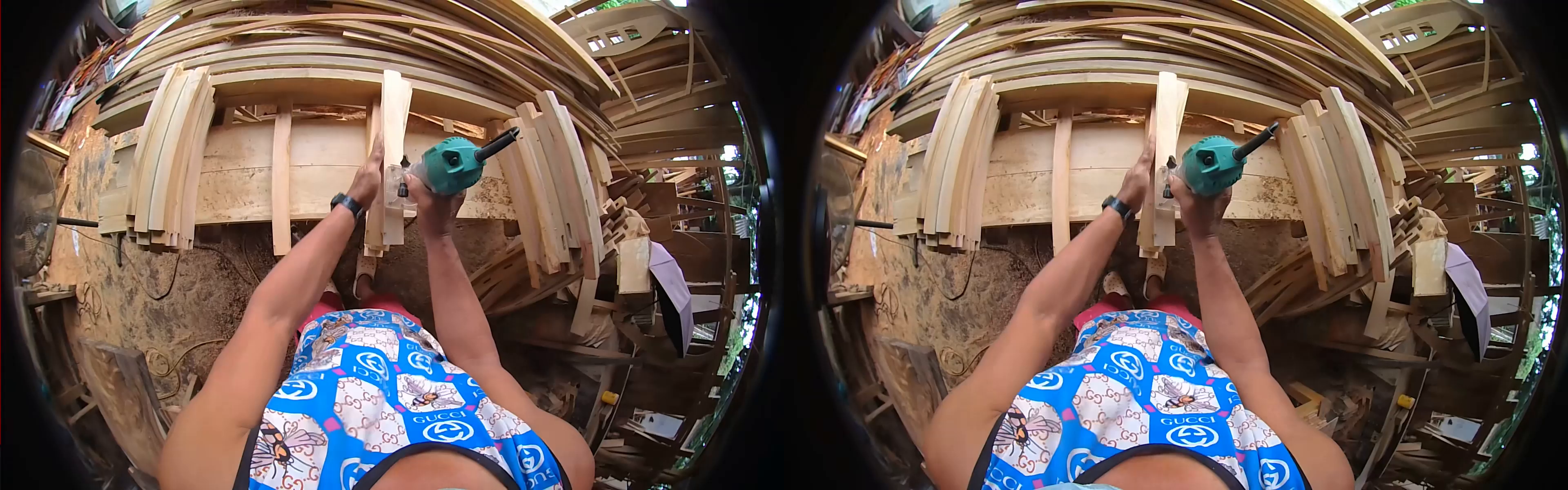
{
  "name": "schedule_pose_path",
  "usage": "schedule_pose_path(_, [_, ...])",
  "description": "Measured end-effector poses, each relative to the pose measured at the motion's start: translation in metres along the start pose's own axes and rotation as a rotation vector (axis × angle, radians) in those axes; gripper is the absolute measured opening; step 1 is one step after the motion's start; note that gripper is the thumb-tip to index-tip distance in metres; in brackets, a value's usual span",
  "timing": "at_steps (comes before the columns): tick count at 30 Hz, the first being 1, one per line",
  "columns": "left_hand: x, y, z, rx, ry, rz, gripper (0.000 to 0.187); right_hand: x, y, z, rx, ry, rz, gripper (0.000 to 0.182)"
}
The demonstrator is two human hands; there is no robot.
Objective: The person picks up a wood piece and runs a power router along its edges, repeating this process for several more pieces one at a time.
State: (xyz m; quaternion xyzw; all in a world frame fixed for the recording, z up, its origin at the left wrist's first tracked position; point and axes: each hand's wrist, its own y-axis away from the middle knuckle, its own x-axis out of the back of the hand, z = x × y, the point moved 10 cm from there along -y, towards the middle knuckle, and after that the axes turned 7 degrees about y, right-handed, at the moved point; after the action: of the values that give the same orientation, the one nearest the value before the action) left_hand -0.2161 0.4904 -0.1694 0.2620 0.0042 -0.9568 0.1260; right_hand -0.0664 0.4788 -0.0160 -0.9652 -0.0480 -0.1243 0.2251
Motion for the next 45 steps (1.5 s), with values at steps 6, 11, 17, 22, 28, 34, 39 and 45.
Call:
schedule_pose_path(6, [-0.024,0.096,0.017,-0.197,-0.314,-0.061,0.088,-0.011,-0.017,0.007,-0.003,0.007,-0.028,0.032])
schedule_pose_path(11, [-0.045,0.118,0.022,-0.224,-1.213,0.159,0.12,-0.019,-0.027,0.01,0.002,-0.067,-0.026,0.03])
schedule_pose_path(17, [-0.045,0.117,0.017,-0.266,-1.176,0.143,0.115,-0.027,-0.044,0.002,-0.015,-0.145,0.002,0.025])
schedule_pose_path(22, [-0.046,0.118,0.024,-0.309,-1.151,0.159,0.109,-0.039,-0.065,0.007,-0.005,-0.145,-0.014,0.038])
schedule_pose_path(28, [-0.048,0.12,0.029,-0.372,-1.123,0.174,0.106,-0.052,-0.092,0.035,-0.029,-0.136,0.006,0.038])
schedule_pose_path(34, [-0.047,0.119,0.031,-0.353,-1.112,0.188,0.106,-0.06,-0.12,0.008,0.086,-0.05,0.054,0.026])
schedule_pose_path(39, [-0.047,0.119,0.031,-0.327,-1.123,0.187,0.105,-0.076,-0.152,0.019,0.182,0.02,0.052,0.023])
schedule_pose_path(45, [-0.046,0.12,0.03,-0.333,-1.12,0.179,0.105,-0.098,-0.189,0.061,0.029,-0.25,0.067,0.04])
